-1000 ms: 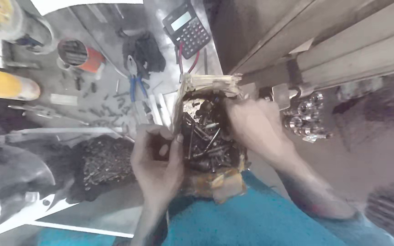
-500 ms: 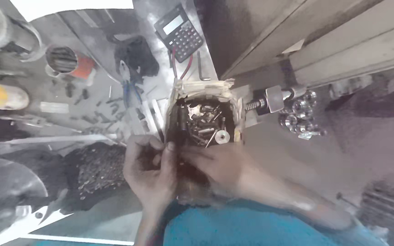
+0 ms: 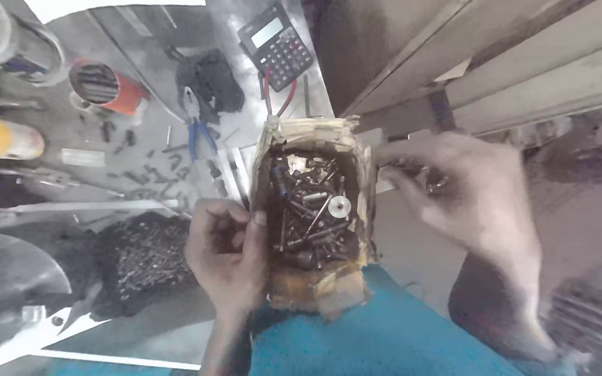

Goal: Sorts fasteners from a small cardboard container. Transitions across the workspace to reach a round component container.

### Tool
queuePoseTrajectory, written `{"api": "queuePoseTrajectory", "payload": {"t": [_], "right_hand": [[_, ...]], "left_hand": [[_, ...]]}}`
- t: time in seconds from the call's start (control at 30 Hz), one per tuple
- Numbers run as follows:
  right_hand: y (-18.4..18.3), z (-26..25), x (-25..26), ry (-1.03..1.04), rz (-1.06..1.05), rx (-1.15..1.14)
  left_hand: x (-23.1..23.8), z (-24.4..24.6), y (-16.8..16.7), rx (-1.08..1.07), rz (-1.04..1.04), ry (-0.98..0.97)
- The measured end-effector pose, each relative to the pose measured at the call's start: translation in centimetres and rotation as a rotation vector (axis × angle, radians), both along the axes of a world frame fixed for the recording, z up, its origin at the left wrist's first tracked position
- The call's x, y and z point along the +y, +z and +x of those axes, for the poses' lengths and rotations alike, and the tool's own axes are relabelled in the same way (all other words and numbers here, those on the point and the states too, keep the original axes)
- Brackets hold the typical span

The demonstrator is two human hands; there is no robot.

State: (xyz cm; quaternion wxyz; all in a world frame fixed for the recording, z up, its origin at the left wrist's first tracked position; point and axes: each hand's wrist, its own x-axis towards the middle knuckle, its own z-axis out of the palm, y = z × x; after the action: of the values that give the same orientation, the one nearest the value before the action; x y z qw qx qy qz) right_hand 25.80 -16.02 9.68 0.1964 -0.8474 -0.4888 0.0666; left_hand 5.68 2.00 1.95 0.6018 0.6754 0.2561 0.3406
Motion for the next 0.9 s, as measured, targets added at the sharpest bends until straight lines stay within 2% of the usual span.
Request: {"api": "queuePoseTrajectory", "payload": {"t": [0.07,0.13,0.33,0.5,0.63,0.77,0.83,0.9], "right_hand": [[-0.7,-0.8,1.1,0.152,-0.16,-0.008],[-1.9,-1.7,2.1,0.22,-0.375,-0.045],[-4.3,-3.4,5.3,0.154,-0.589,-0.169],[-4.9,-2.5,6.0,0.147,-0.544,-0.176],[-5.0,-2.7,6.7,0.061,-0.528,-0.187],[-7.2,-2.4,7.6,0.044,-0.284,-0.268],[-7.3,-1.5,7.8,0.074,-0.162,-0.15],[-6.3,-0.6,7.7,0.085,-0.078,0.065]], "left_hand": [[0.0,0.0,0.0,0.009,0.008,0.002],[0.1,0.0,0.1,0.009,0.013,-0.003],[0.2,-0.1,0.0,0.0,0.019,-0.006],[0.0,-0.1,0.0,-0.021,-0.024,0.008],[-0.1,-0.1,0.1,0.003,-0.015,0.014],[0.0,0.0,0.0,0.009,0.024,0.013],[0.1,-0.1,0.0,0.013,0.036,-0.008],[0.1,-0.3,0.0,0.019,0.045,-0.015]]}}
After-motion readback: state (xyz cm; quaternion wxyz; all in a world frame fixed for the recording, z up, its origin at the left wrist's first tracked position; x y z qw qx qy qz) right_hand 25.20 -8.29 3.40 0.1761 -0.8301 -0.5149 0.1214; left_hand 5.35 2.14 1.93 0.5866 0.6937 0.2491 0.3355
